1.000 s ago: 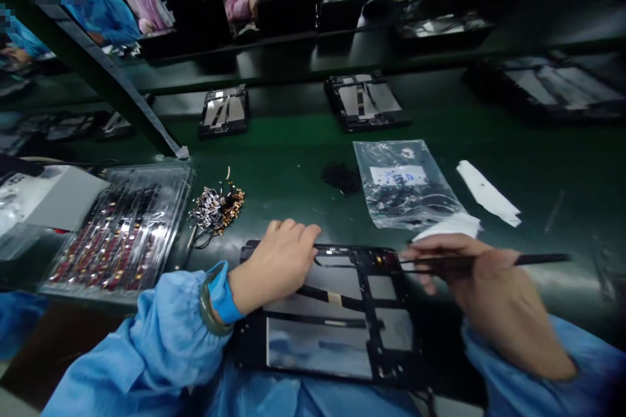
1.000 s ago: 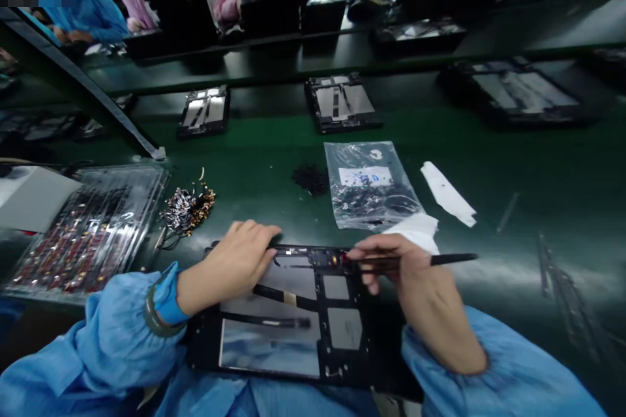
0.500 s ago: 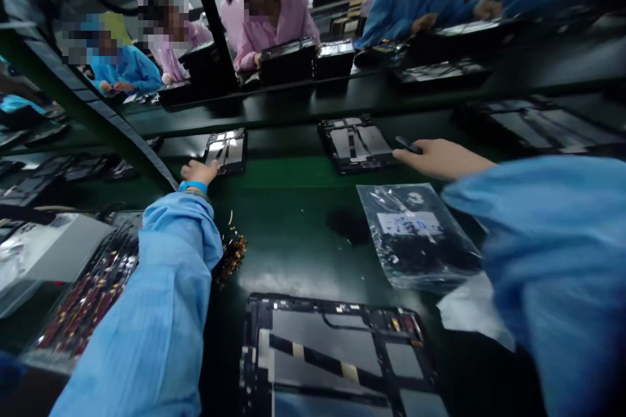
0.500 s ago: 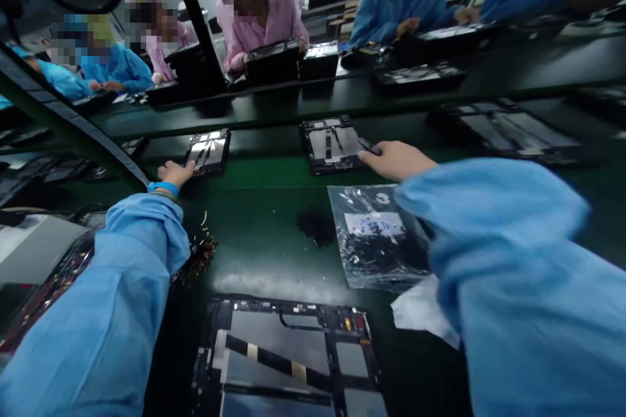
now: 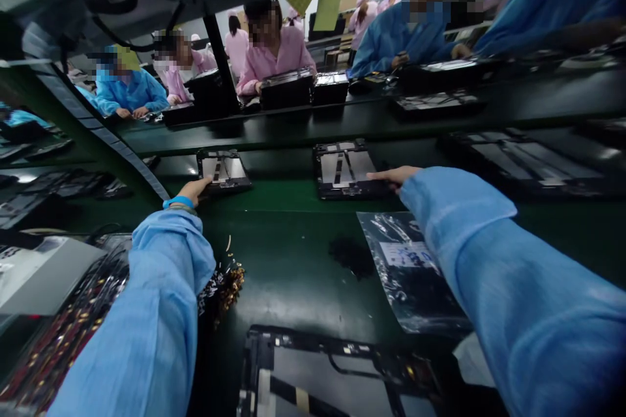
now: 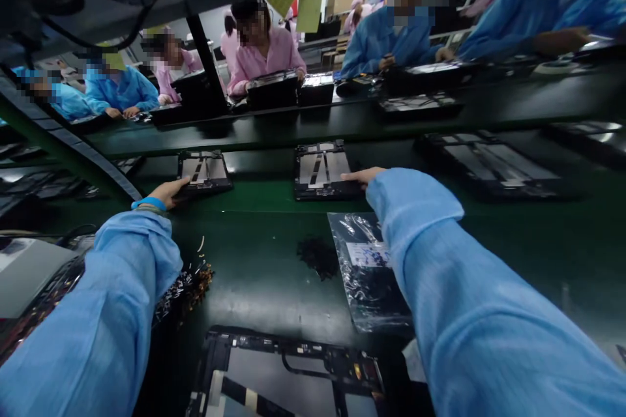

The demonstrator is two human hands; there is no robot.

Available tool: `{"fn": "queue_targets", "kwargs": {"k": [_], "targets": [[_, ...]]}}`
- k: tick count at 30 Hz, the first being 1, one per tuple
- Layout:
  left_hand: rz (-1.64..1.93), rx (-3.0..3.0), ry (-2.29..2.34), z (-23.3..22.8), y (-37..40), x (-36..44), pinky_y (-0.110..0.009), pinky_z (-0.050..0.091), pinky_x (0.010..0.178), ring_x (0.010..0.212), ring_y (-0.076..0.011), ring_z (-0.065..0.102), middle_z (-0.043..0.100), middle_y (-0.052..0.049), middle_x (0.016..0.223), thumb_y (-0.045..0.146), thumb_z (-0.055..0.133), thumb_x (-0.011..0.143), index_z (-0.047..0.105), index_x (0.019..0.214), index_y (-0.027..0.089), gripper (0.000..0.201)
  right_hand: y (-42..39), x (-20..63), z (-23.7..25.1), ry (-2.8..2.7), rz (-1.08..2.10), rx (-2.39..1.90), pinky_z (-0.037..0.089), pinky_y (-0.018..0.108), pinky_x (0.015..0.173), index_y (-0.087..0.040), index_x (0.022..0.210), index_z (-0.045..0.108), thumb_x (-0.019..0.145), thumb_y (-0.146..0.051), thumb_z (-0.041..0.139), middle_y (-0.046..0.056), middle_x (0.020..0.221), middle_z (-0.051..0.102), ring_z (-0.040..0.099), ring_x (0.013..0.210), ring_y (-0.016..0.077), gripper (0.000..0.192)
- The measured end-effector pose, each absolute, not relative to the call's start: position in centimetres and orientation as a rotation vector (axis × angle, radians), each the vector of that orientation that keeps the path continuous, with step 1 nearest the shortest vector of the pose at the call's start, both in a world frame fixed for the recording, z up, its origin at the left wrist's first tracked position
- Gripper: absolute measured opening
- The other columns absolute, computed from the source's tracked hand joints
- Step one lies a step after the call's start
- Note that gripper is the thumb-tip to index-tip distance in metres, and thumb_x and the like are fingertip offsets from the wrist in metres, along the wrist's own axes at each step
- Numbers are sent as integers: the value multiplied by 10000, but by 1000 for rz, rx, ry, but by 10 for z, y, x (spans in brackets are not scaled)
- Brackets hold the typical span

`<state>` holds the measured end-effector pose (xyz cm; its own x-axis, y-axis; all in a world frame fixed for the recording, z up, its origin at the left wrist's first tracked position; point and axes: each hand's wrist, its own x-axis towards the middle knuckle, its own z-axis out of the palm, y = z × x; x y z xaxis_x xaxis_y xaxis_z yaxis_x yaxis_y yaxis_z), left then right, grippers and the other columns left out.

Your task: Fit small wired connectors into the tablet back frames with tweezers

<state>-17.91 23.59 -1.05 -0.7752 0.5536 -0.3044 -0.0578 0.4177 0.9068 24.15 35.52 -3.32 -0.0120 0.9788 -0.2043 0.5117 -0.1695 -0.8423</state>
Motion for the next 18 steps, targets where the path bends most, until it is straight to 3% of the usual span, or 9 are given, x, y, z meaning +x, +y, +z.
{"fn": "queue_targets", "kwargs": {"k": [2, 4, 7, 10, 14, 18], "targets": [[1412, 408, 2060, -2, 233, -174, -423, 514, 843, 1010, -215, 581, 557, -96, 1185, 334, 559, 887, 531, 1187, 152, 352, 347, 234, -27, -1471, 1286, -1803, 271, 187, 323, -144, 674, 551, 850, -303, 625, -55, 534, 444, 328, 396, 52, 248], [1451, 403, 2013, 8, 228, -166, -421, 514, 842, 1010, -214, 580, 556, -96, 1186, 330, 561, 887, 530, 1188, 152, 351, 339, 224, -20, -1408, 1432, -1791, 185, 182, 302, -151, 638, 511, 861, -311, 610, -89, 493, 357, 229, 365, 34, 292], [1494, 411, 1872, 24, 213, -145, -382, 530, 791, 940, -189, 599, 580, -85, 1127, 325, 553, 893, 539, 1162, 146, 324, 322, 205, -8, -1337, 1576, -1691, 246, 148, 327, -133, 773, 544, 901, -310, 559, -86, 573, 424, 296, 385, 20, 219], [1484, 453, 1679, 38, 190, -113, -297, 533, 675, 748, -134, 609, 629, -42, 911, 302, 553, 893, 591, 1010, 141, 202, 290, 188, 2, -1271, 1654, -1543, 293, 144, 341, -133, 843, 556, 909, -298, 547, -69, 632, 476, 359, 416, 25, 178], [1381, 523, 1472, 48, 146, -64, -248, 483, 538, 569, -121, 563, 615, -26, 676, 279, 636, 828, 604, 762, 137, 160, 223, 177, 6, -1208, 1714, -1311, 142, 135, 313, -165, 685, 457, 821, -231, 644, -105, 509, 357, 246, 362, 9, 240], [1305, 602, 1372, 41, 94, -30, -209, 441, 532, 580, -106, 552, 625, -21, 698, 285, 690, 768, 623, 737, 121, 180, 154, 185, -1, -1164, 1760, -1136, 133, 138, 335, -204, 686, 418, 647, -353, 766, -127, 451, 316, 220, 347, 14, 381]]}}
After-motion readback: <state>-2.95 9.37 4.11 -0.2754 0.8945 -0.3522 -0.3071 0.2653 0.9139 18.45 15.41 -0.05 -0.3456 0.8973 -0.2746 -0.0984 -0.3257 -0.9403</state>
